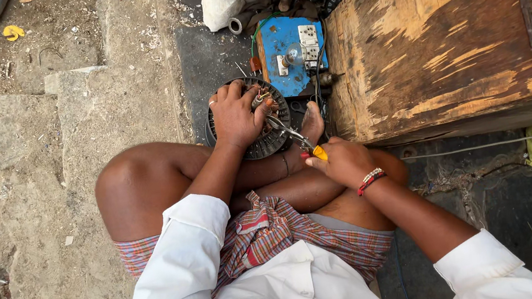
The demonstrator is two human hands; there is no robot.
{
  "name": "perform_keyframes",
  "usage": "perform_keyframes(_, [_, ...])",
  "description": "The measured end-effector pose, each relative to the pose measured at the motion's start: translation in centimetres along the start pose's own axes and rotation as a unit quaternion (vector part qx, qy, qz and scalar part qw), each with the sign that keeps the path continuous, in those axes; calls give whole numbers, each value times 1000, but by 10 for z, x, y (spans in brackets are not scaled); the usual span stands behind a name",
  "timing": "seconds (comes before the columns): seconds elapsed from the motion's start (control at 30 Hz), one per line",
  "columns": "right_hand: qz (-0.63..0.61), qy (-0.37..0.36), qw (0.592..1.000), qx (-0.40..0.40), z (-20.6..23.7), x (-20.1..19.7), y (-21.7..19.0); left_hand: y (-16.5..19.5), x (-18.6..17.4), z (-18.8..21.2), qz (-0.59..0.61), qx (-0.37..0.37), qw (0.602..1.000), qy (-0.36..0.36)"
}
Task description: The person sits on the ground holding a rusty electric motor armature and uses pliers and a screwdriver to pull old copper windings and wires out of the armature slots, working the tools by hand and repositioning the armature repeatedly.
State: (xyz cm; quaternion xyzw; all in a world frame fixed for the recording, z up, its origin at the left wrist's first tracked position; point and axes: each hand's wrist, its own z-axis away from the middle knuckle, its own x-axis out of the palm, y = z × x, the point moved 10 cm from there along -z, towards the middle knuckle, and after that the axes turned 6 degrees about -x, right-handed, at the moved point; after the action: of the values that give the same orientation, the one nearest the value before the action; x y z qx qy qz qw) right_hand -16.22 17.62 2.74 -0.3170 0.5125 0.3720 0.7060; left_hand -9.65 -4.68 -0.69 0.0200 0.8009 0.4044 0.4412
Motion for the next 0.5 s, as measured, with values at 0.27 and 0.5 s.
perform_keyframes(0.27, [-230,-154,957,84,2,54,19,2,-5,0,5,34,999,17])
perform_keyframes(0.5, [-372,-173,901,141,4,84,29,0,-4,1,2,27,999,21])
